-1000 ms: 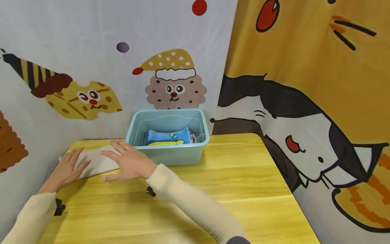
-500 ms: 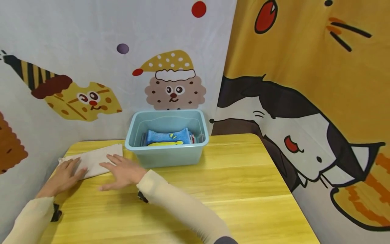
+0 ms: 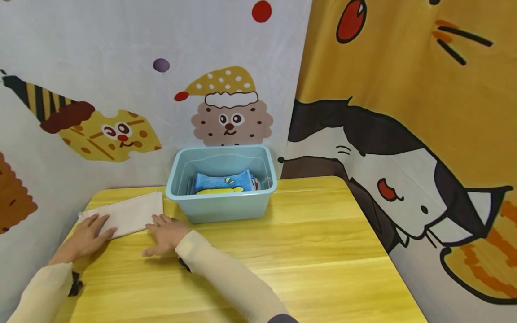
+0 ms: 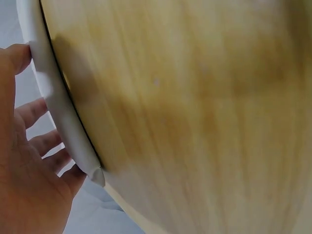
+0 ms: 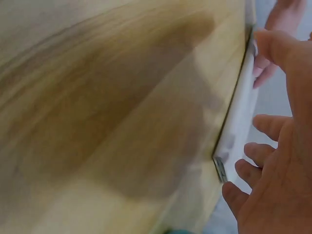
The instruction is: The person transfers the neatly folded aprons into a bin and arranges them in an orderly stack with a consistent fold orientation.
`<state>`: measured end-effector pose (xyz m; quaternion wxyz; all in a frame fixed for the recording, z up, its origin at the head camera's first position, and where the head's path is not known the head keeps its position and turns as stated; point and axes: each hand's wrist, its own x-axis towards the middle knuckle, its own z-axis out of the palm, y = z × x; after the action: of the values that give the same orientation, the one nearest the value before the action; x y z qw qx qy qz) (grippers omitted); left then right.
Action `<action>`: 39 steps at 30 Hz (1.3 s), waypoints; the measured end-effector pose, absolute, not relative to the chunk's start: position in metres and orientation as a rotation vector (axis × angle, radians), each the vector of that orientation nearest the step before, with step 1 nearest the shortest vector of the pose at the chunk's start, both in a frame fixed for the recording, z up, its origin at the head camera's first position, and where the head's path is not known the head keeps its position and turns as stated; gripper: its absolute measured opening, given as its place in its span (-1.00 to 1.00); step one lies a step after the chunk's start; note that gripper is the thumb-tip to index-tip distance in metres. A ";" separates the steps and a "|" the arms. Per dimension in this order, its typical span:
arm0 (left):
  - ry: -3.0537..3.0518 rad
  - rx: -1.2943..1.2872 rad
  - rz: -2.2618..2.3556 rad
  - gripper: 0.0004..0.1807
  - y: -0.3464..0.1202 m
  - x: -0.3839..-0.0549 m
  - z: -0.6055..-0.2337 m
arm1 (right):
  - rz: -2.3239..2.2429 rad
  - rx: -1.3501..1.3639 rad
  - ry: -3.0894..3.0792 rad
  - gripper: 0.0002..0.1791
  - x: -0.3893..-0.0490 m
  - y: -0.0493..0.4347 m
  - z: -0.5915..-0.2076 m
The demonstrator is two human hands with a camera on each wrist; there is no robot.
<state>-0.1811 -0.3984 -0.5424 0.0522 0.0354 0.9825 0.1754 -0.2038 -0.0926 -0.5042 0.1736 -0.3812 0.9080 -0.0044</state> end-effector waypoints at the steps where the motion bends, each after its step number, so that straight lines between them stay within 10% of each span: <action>1: 2.987 0.104 0.529 -0.12 -0.399 -0.181 -0.543 | -0.001 -1.078 2.575 -0.01 -0.204 -0.094 -0.507; 39: 2.961 0.107 0.482 -0.08 -0.385 -0.169 -0.538 | 0.043 -0.999 2.627 0.02 -0.183 -0.084 -0.516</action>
<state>-0.1693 -0.3849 -0.5376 0.0698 0.0356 0.9840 0.1603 -0.1826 -0.0837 -0.5159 0.1648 -0.3506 0.9218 0.0149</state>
